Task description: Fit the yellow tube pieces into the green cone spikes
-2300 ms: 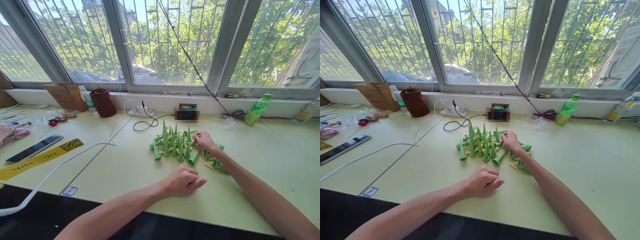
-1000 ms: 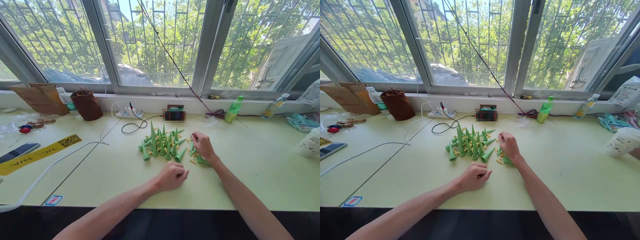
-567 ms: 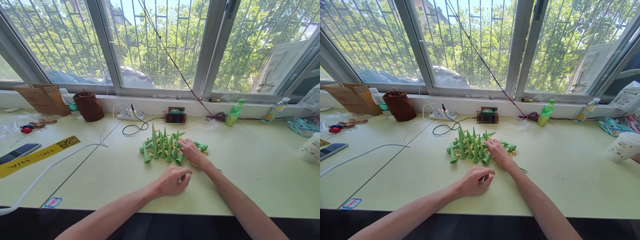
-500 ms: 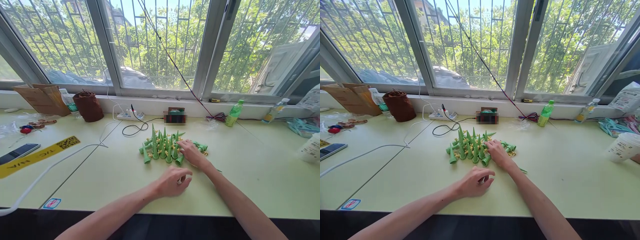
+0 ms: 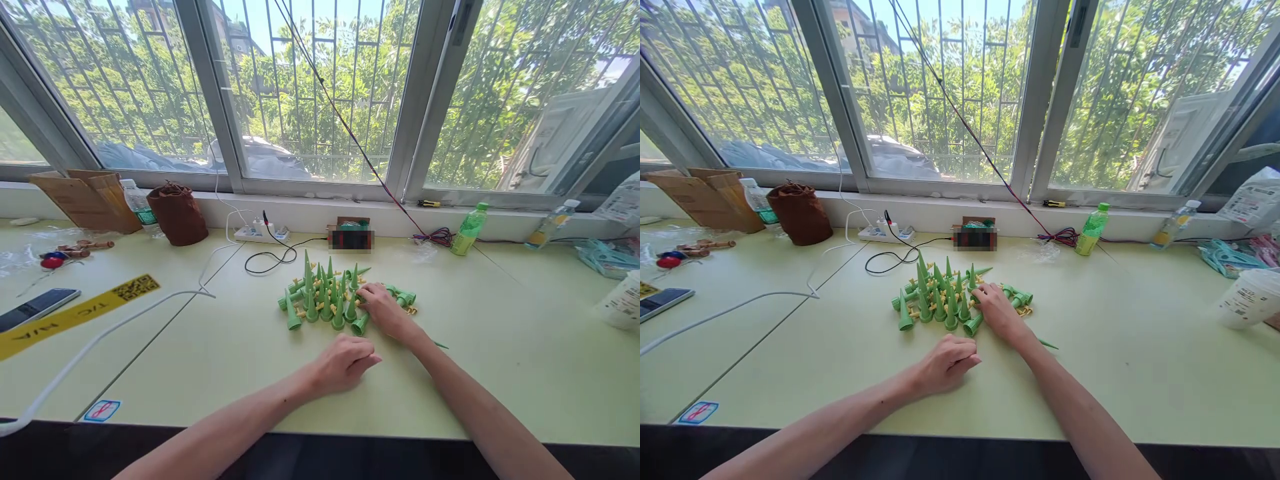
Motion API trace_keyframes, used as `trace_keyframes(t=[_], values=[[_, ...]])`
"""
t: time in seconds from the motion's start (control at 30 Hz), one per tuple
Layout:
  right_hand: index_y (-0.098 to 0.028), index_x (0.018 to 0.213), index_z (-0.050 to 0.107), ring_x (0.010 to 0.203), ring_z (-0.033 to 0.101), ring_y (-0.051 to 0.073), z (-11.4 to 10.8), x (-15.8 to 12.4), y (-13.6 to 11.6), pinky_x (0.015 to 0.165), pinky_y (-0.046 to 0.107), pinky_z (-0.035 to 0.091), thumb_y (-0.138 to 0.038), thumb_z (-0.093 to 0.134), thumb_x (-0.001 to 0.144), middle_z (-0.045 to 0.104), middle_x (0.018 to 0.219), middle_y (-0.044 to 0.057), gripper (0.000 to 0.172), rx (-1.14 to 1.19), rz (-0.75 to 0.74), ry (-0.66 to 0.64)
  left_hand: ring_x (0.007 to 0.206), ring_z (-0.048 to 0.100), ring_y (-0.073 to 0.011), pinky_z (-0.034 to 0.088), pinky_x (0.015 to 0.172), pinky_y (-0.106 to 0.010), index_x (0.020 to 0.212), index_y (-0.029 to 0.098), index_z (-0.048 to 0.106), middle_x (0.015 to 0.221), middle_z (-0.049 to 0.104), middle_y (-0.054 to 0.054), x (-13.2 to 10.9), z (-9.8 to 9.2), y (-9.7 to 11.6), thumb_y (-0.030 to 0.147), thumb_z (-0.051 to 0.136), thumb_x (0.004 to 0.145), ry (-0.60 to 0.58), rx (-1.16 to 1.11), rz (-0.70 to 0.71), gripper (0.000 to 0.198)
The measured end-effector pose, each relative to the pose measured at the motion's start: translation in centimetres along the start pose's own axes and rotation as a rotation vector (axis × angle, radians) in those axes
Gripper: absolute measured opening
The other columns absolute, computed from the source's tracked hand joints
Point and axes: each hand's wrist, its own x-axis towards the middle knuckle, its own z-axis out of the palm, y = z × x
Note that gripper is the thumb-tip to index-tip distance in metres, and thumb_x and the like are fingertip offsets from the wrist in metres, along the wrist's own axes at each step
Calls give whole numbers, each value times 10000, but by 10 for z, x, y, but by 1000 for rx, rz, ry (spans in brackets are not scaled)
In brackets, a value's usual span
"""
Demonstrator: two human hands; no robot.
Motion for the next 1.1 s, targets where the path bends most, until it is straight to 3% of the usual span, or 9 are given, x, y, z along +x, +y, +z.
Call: trace_keyframes(t=[0.13, 0.3, 0.47, 0.57, 0.67, 0.87, 1.0, 1.1], values=[[-183, 1107, 608, 1021, 547, 256, -1, -1, 0, 881, 396, 479, -57, 523, 878, 653, 1083, 101, 275, 53, 9, 34, 462, 220, -80, 212, 486, -257, 547, 191, 209, 518, 232, 52, 0, 0, -3, 420, 292, 1005, -8, -76, 1, 519], [-215, 1180, 551, 1071, 546, 259, -13, -3, -8, 902, 417, 492, -100, 461, 930, 633, 1128, 93, 290, 185, 18, 213, 506, 362, -93, 318, 542, -240, 562, 174, 369, 549, 424, 8, -2, -5, -3, 401, 170, 1023, 2, -101, -115, 551], [-233, 1277, 465, 1044, 582, 240, -17, -7, -21, 897, 409, 510, -170, 458, 962, 619, 1136, 99, 321, 238, -6, 455, 637, 503, -119, 393, 648, -241, 805, 145, 560, 701, 577, -35, 1, -13, 2, 369, 245, 1023, 134, -113, -194, 444], [-253, 1315, 412, 1009, 613, 233, -13, -10, -28, 849, 408, 535, -173, 493, 948, 616, 1148, 109, 385, 244, -33, 597, 571, 460, -97, 368, 589, -221, 964, 147, 569, 719, 591, -13, 2, -17, 3, 365, 328, 1009, 253, -125, -280, 328], [-280, 1336, 364, 1060, 618, 234, -8, -12, -34, 848, 416, 550, -144, 545, 912, 602, 1200, 116, 481, 264, -110, 713, 484, 374, -65, 312, 496, -199, 1002, 155, 542, 723, 588, 9, 3, -18, 2, 395, 363, 998, 355, -211, -364, 299], [-283, 1366, 327, 1088, 632, 249, -4, -17, -46, 834, 439, 581, -100, 591, 869, 614, 1164, 132, 593, 225, -289, 715, 404, 330, -40, 247, 393, -171, 910, 172, 459, 640, 518, 47, 10, -21, 1, 497, 376, 977, 466, -540, -458, 342], [-264, 1377, 344, 1060, 654, 239, -1, -19, -51, 826, 415, 594, -101, 615, 854, 625, 1168, 135, 611, 200, -387, 678, 392, 290, -48, 224, 378, -167, 908, 172, 458, 531, 362, 90, 12, -24, 2, 539, 385, 963, 424, -645, -508, 377], [-229, 1397, 358, 1067, 653, 237, 0, -20, -51, 830, 385, 596, -79, 650, 824, 618, 1179, 149, 661, 221, -432, 671, 432, 283, -49, 238, 391, -163, 906, 173, 462, 558, 330, 86, 11, -25, 2, 547, 430, 945, 415, -687, -519, 377]])
